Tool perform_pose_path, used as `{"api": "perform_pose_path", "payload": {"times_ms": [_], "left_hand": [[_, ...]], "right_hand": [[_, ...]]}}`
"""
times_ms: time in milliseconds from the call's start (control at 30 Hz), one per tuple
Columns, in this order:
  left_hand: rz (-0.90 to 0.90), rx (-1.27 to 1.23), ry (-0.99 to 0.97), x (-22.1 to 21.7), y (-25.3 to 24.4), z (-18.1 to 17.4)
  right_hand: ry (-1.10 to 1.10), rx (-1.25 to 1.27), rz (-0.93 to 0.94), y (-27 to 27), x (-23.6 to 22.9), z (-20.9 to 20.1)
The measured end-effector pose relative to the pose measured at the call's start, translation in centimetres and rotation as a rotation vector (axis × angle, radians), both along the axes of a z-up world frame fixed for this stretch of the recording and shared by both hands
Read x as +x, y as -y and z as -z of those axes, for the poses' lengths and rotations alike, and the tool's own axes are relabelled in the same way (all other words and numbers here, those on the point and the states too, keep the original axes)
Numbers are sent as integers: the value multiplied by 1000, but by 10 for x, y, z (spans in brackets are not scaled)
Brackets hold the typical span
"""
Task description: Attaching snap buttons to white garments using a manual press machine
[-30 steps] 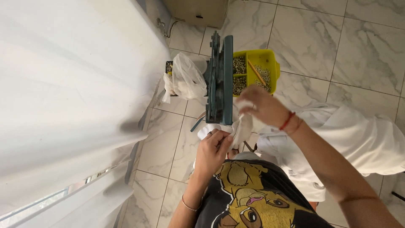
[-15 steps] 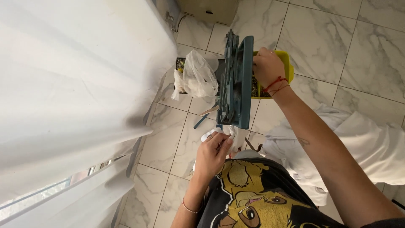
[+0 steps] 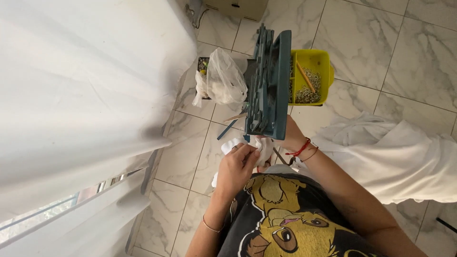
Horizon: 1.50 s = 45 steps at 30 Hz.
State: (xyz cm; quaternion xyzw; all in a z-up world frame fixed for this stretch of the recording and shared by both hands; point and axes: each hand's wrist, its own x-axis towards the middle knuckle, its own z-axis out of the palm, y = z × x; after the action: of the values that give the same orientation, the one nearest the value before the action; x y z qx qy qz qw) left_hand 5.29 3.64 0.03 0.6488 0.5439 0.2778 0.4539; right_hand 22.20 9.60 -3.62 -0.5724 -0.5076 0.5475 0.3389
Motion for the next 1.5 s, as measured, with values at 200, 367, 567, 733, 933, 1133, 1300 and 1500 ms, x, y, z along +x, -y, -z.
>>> {"api": "perform_pose_path", "payload": {"times_ms": [200,367,567,733,933,1133,1300,1500], "left_hand": [[17,-55,7,3,0,3],[20,-53,-11,7,-1,-2],[19,-30,-12,13,-3,-3],[23,-22,-19,9,0,2],[20,-34,-20,6,-2,0],[13,-55,-10,-4,0,0],[33,-12,8,-13,1,0],[64,-7,18,-25,2,2]], "right_hand": [[-646,-293,275,20,-13,43],[-171,-13,79,-4,24,27],[1134,650,-41,-65,121,89],[1343,515,-230,-76,121,81],[1295,419,-275,-76,116,72],[1288,467,-252,-73,107,64],[1185,492,-149,-65,93,49],[961,492,139,-33,75,68]]}}
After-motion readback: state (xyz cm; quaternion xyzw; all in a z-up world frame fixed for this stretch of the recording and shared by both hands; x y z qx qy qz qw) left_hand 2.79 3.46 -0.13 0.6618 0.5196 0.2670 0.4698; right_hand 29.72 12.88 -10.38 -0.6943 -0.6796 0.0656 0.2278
